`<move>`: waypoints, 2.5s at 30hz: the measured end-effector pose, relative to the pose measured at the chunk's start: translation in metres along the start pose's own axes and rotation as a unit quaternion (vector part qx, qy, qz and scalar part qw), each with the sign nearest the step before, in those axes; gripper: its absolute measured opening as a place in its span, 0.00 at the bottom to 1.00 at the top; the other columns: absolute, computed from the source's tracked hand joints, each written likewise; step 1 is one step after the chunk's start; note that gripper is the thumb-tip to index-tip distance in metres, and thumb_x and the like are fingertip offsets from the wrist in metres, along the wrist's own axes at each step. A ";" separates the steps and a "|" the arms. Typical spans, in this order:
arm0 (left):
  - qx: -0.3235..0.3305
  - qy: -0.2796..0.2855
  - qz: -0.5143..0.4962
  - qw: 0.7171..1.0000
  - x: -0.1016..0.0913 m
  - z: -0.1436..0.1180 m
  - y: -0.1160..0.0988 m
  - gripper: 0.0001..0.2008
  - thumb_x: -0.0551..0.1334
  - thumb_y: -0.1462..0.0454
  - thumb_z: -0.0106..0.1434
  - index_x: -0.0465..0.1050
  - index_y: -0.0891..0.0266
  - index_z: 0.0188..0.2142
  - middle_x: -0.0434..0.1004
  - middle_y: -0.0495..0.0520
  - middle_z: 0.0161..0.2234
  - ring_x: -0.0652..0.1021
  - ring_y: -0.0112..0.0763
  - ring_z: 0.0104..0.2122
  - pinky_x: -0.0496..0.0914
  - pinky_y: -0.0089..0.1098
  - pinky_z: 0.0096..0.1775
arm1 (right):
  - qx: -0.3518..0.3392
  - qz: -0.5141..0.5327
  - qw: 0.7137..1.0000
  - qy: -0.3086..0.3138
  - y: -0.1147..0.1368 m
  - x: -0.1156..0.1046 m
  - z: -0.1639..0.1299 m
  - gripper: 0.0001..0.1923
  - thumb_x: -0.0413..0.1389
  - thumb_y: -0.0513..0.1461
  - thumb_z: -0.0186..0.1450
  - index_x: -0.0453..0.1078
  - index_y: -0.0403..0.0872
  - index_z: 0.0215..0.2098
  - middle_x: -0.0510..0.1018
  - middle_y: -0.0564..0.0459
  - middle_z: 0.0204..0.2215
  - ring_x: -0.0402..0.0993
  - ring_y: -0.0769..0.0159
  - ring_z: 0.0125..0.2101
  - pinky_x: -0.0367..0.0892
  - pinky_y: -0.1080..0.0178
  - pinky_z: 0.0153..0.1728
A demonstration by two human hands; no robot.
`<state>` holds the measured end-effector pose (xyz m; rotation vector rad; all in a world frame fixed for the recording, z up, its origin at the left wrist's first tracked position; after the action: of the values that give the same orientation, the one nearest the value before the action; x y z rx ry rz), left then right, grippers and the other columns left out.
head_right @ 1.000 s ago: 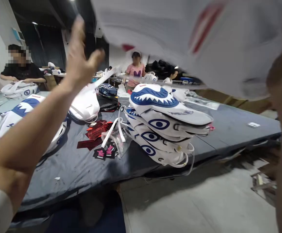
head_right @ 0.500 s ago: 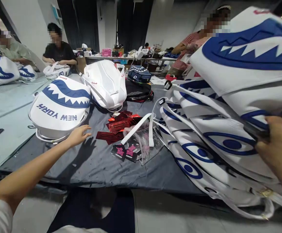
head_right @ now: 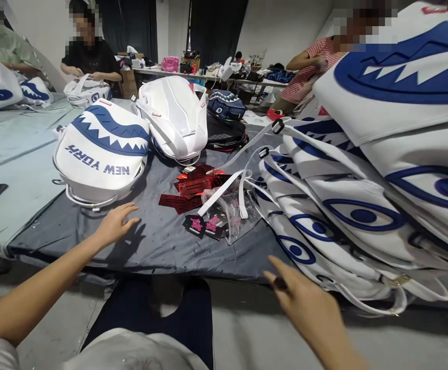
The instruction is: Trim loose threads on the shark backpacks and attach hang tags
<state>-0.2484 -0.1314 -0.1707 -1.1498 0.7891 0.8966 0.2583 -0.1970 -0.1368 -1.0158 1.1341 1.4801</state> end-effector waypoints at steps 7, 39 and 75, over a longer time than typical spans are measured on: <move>-0.042 0.007 -0.017 0.999 0.005 -0.021 0.005 0.18 0.58 0.59 0.66 0.74 0.63 0.53 0.79 0.61 0.50 0.78 0.45 0.50 0.70 0.43 0.54 | 0.093 0.027 0.984 0.151 0.041 0.053 -0.055 0.29 0.46 0.60 0.64 0.75 0.53 0.49 0.84 0.48 0.34 0.81 0.47 0.35 0.73 0.53 0.31; 0.029 -0.018 -0.276 0.961 0.153 0.238 -0.144 0.05 0.61 0.63 0.63 0.75 0.61 0.37 0.81 0.52 0.35 0.78 0.32 0.35 0.68 0.30 0.42 | -0.044 0.045 0.998 0.011 0.115 0.112 0.266 0.14 0.50 0.38 0.72 0.75 0.45 0.49 0.80 0.43 0.44 0.70 0.53 0.48 0.56 0.51 0.53; -0.098 -0.255 -0.344 0.899 0.108 0.197 -0.028 0.08 0.57 0.61 0.66 0.69 0.61 0.41 0.79 0.54 0.39 0.78 0.34 0.41 0.69 0.33 0.47 | 0.021 0.311 0.949 -0.043 0.160 0.143 0.283 0.08 0.56 0.32 0.61 0.70 0.47 0.24 0.78 0.53 0.25 0.75 0.61 0.33 0.65 0.58 0.44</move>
<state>-0.1632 0.0749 -0.2094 -1.1751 -0.1545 0.6271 0.0607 0.0937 -0.1878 -0.5721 1.4963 1.9552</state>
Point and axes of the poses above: each hand's wrist, its own z-axis towards the middle knuckle, its own x-axis out of the palm, y = z × x, the point moved 8 cm from there along z, towards the middle knuckle
